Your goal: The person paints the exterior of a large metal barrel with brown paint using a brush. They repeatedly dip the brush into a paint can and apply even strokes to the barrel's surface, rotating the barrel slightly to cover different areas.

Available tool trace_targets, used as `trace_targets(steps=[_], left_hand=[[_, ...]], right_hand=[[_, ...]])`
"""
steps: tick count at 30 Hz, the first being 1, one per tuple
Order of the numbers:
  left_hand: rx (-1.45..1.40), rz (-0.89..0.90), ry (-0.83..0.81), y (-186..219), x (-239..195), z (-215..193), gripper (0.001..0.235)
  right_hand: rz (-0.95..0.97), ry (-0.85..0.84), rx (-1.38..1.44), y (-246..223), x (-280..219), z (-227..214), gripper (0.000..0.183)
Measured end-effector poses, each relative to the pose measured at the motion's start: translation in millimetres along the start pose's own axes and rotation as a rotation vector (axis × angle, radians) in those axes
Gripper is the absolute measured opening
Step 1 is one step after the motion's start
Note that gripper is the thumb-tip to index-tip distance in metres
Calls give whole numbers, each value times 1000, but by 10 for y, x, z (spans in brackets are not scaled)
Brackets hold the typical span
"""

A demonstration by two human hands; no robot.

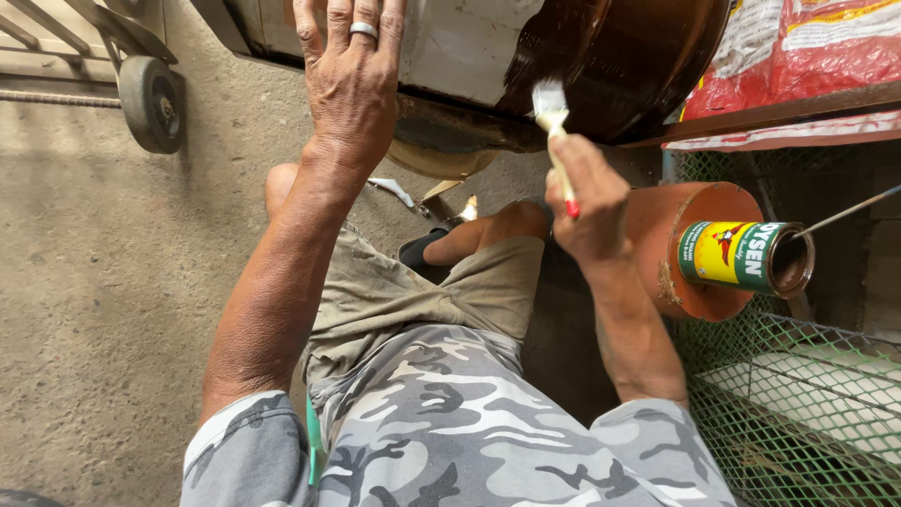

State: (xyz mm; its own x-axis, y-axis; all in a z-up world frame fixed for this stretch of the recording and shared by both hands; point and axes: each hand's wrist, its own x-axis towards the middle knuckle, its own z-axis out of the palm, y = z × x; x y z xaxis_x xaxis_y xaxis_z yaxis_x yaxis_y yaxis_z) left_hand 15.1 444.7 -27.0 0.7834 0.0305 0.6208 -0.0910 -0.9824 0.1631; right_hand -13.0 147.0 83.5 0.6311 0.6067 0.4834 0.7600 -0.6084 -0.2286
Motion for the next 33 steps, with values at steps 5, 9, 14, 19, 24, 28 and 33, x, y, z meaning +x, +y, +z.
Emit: trace_targets(steps=[5, 9, 14, 19, 24, 28, 33], left_hand=[[13, -13, -52, -1, -23, 21, 69], [-7, -11, -24, 3, -4, -11, 68], [12, -15, -42, 9, -12, 0, 67], [48, -7, -8, 2, -8, 10, 75], [36, -12, -8, 17, -43, 30, 74], [52, -12, -12, 13, -38, 43, 74], [13, -14, -17, 15, -45, 56, 73]], right_hand=[[66, -80, 77, -29, -273, 114, 33], [96, -138, 147, -8, -170, 44, 27], [370, -201, 330, 166, 69, -226, 29], [294, -167, 423, 346, 429, -483, 26], [154, -115, 302, 398, 697, -650, 24], [9, -61, 143, 492, 783, -689, 24], [-106, 15, -71, 473, 650, -527, 26]])
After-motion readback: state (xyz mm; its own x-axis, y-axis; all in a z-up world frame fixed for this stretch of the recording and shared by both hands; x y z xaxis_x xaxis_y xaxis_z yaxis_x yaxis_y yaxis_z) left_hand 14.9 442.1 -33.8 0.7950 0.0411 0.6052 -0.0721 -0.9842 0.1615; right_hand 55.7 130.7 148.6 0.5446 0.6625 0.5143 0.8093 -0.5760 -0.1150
